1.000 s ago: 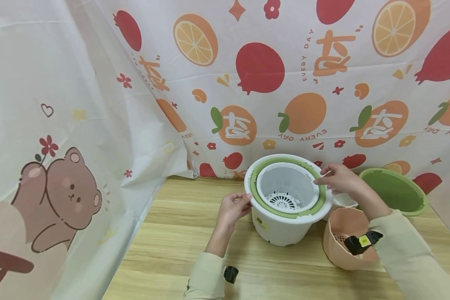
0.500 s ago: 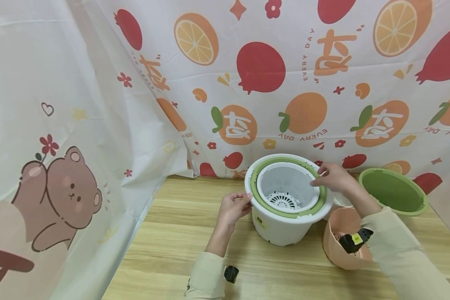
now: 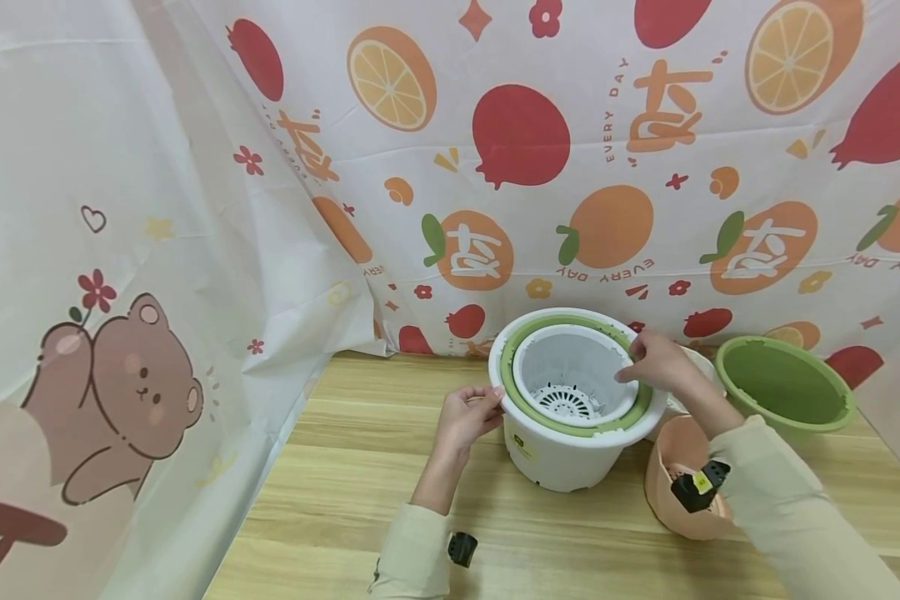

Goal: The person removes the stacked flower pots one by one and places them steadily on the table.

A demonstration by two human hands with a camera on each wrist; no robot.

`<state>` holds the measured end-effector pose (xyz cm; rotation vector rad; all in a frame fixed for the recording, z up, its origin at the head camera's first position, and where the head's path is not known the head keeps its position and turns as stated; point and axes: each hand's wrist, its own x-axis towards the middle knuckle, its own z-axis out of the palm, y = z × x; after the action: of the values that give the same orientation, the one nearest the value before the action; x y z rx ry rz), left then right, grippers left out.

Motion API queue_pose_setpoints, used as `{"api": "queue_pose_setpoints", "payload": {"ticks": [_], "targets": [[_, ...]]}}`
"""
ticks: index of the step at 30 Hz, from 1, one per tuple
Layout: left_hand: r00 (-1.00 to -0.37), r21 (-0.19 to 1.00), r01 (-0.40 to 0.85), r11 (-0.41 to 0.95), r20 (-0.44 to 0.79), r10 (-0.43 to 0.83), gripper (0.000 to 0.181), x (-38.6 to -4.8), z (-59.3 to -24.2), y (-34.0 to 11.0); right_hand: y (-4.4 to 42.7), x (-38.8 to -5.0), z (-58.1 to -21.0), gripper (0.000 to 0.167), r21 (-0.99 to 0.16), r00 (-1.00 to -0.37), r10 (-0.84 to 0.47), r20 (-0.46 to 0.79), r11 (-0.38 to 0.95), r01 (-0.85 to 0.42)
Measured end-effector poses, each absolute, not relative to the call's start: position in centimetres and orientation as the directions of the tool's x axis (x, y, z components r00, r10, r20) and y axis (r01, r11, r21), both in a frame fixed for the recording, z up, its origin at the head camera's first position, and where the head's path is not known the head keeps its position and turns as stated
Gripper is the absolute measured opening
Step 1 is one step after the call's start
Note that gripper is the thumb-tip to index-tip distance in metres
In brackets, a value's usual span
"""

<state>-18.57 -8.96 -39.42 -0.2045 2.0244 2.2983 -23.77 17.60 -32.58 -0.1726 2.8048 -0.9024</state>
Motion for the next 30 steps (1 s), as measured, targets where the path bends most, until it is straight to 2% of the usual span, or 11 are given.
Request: {"api": "queue_pose_setpoints", "payload": {"ticks": [15, 24, 27, 30], "targets": [[-0.988, 0.981, -0.140, -0.137, -0.146, -0.041, 0.022, -18.6, -39.4, -8.9, 16.9, -23.9, -33.5, 0.040, -0.472, -0.989, -0.112, -0.091, 0.880, -0.056], [-0.989, 0.982, -0.138, -0.130, -0.144, -0.037, 0.023, -18.5, -39.4, -9.0, 16.5, -23.5, -33.7, 0.041, -0.456, -0.992, -0.047, -0.116, 0.890, 0.011], [-0.988, 0.981, -0.142, -0.129, -0.148, -0.040, 0.023, -18.5, -39.4, -9.0, 16.4, -23.5, -33.8, 0.044, -0.453, -0.992, -0.033, -0.122, 0.891, 0.026], [-0.987, 0.981, -0.146, -0.127, -0.153, -0.042, 0.022, -18.5, -39.4, -8.9, 16.3, -23.6, -34.0, 0.056, -0.441, -0.992, -0.026, -0.125, 0.897, 0.032]]}}
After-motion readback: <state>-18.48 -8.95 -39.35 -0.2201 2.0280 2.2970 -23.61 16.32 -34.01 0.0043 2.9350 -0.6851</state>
